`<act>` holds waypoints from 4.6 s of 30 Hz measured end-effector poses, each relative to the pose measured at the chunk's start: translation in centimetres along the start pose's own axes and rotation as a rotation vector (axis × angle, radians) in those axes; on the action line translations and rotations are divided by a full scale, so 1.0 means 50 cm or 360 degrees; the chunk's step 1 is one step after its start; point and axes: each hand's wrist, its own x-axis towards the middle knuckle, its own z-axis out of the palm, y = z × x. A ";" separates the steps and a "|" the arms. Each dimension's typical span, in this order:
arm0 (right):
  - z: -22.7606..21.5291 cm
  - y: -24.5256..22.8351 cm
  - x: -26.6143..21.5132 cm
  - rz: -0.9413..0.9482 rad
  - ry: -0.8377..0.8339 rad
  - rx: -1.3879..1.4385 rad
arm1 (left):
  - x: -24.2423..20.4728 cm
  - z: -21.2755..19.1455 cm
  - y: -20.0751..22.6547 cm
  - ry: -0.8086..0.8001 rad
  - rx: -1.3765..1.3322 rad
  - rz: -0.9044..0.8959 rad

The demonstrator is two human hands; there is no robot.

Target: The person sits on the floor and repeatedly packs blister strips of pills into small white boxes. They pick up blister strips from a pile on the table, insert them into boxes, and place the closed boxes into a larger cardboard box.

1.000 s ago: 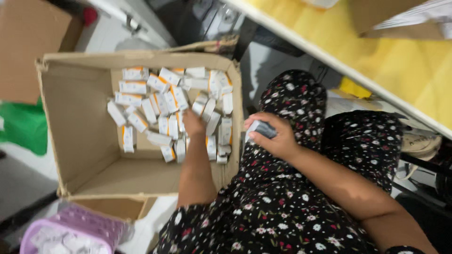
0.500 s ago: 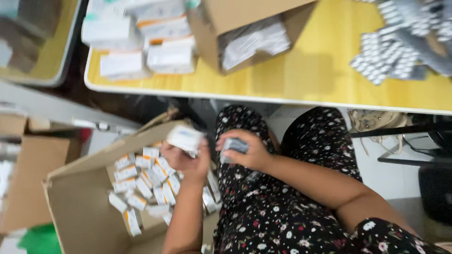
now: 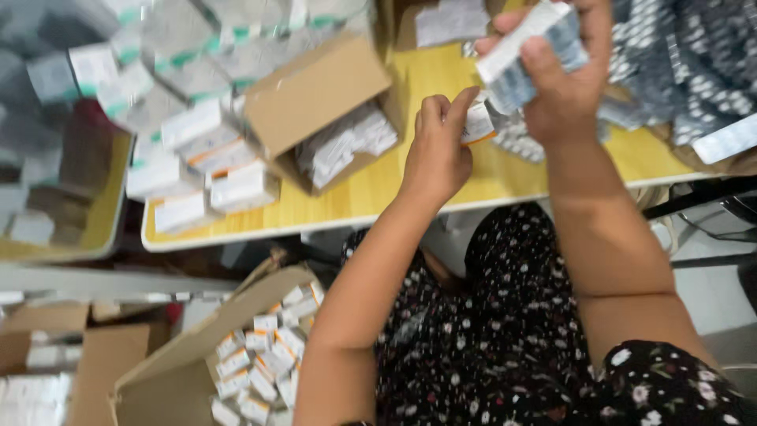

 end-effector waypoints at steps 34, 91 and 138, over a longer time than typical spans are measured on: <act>-0.128 0.236 0.113 -0.0020 0.0117 -0.0204 | 0.138 0.137 -0.091 0.0435 0.0079 -0.0106; -0.077 0.179 0.097 -0.0291 -0.0717 -0.1548 | 0.126 0.177 -0.144 0.0394 -0.0370 -0.0413; -0.095 0.159 0.105 -0.0213 -0.0620 -0.1306 | 0.123 0.166 -0.138 0.0329 -0.0239 -0.0307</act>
